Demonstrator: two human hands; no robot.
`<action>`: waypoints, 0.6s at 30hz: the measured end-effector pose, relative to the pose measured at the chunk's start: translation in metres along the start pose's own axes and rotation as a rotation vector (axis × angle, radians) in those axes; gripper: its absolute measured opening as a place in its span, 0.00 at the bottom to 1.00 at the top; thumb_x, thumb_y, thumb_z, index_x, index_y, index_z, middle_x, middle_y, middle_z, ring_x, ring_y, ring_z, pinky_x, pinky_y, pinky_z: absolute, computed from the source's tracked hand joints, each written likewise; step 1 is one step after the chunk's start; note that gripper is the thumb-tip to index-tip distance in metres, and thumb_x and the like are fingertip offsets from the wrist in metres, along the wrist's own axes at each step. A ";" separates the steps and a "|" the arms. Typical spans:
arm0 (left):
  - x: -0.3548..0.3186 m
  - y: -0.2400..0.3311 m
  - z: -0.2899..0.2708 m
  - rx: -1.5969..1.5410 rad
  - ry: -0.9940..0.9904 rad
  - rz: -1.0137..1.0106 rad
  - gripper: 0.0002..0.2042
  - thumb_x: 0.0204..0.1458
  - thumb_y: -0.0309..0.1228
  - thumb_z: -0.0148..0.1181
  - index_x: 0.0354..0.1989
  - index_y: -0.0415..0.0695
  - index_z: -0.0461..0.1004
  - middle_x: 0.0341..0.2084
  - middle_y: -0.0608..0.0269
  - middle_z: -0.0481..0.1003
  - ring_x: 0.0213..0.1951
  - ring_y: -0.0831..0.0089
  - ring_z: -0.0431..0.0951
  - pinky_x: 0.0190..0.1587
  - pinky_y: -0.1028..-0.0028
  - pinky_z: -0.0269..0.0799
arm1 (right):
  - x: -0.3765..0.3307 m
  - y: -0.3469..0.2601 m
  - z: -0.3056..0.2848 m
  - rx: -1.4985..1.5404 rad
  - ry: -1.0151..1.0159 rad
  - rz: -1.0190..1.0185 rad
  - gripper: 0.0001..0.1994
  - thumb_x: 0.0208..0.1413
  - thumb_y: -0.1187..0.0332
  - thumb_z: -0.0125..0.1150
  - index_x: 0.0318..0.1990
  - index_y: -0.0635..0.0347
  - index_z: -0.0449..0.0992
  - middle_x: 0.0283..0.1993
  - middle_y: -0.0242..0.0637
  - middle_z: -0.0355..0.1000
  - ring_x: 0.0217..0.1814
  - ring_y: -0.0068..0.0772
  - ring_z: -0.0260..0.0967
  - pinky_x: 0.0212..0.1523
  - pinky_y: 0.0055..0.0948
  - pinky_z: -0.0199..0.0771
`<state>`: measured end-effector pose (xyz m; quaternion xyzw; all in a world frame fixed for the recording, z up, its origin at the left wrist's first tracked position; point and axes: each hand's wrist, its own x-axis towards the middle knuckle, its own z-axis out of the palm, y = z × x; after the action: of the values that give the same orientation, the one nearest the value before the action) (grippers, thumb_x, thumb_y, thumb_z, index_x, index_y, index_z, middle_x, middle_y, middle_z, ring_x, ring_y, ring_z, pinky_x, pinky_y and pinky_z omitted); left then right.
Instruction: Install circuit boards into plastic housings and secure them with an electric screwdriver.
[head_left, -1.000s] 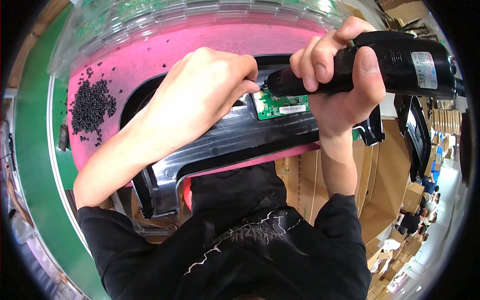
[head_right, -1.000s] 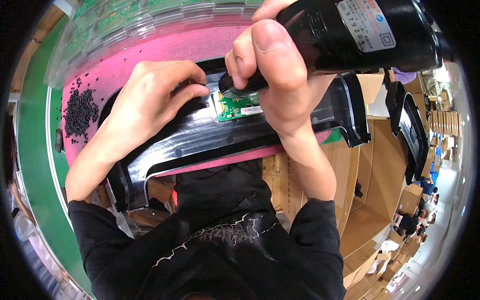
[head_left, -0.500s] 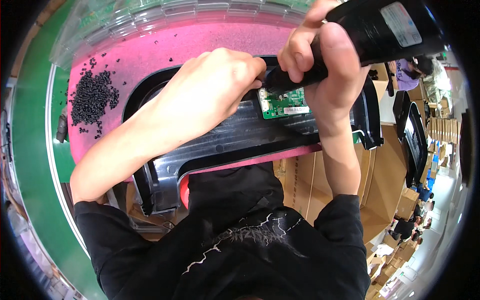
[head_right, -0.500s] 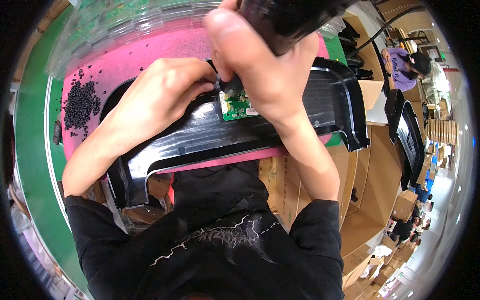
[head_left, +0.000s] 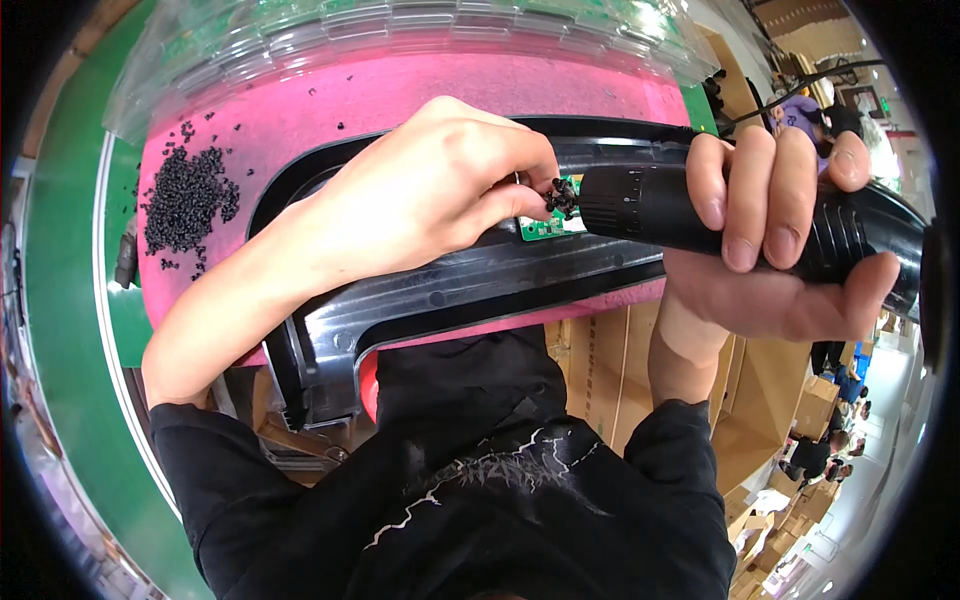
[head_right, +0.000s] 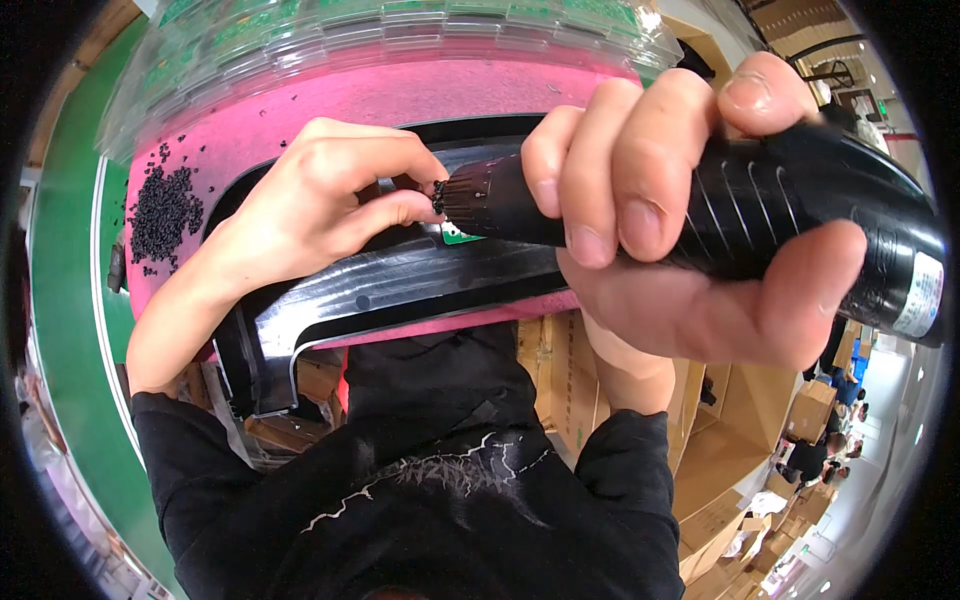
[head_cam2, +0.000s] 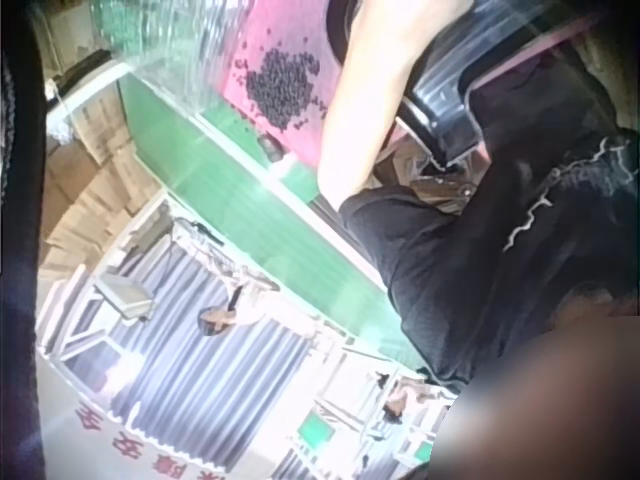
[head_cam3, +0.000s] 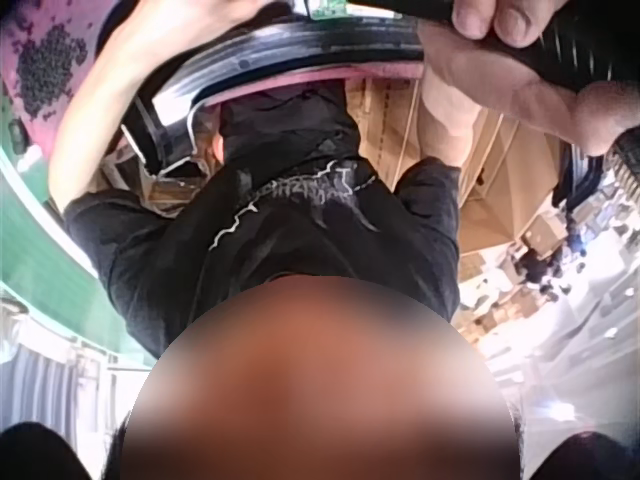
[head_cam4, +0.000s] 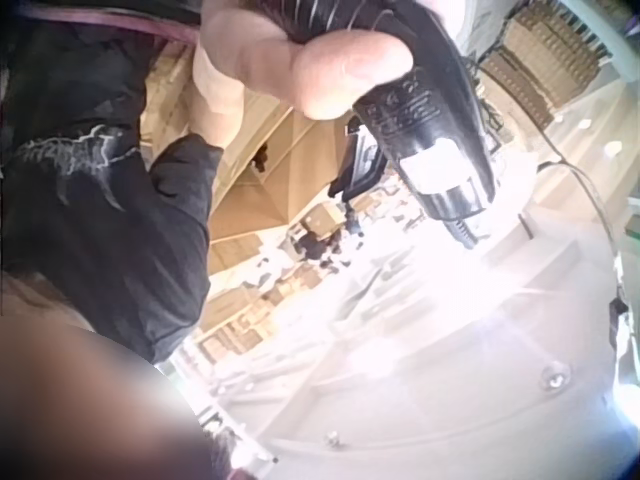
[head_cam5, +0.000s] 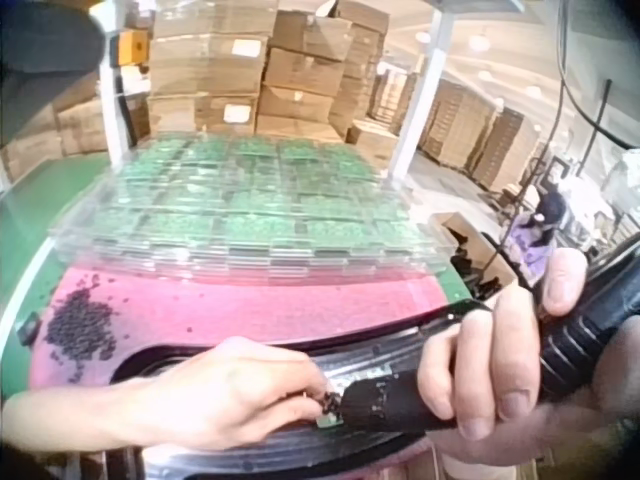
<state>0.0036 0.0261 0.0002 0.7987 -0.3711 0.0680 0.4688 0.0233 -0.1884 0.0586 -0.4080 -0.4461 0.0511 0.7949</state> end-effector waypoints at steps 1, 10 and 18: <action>0.000 0.001 0.000 -0.001 -0.003 0.001 0.09 0.48 0.22 0.66 0.37 0.35 0.76 0.27 0.52 0.79 0.31 0.59 0.81 0.34 0.67 0.75 | 0.000 -0.001 -0.003 0.011 -0.040 0.005 0.24 0.58 0.44 0.55 0.50 0.53 0.69 0.27 0.23 0.65 0.24 0.18 0.61 0.33 0.24 0.61; -0.004 0.008 0.004 0.023 0.043 -0.021 0.06 0.47 0.22 0.68 0.33 0.36 0.79 0.26 0.55 0.80 0.29 0.61 0.82 0.32 0.70 0.76 | -0.010 0.000 -0.008 0.018 -0.081 0.099 0.25 0.61 0.45 0.52 0.54 0.54 0.68 0.28 0.25 0.66 0.26 0.20 0.62 0.34 0.27 0.62; -0.002 0.002 0.003 0.220 0.142 -0.113 0.04 0.52 0.23 0.64 0.32 0.36 0.77 0.24 0.53 0.78 0.26 0.59 0.80 0.29 0.70 0.74 | -0.024 0.024 0.001 -0.151 0.195 0.151 0.23 0.61 0.45 0.48 0.48 0.57 0.65 0.21 0.26 0.61 0.17 0.20 0.55 0.24 0.28 0.59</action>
<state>-0.0001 0.0246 -0.0014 0.8581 -0.2817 0.1380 0.4065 0.0148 -0.1824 0.0266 -0.5022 -0.3375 0.0373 0.7953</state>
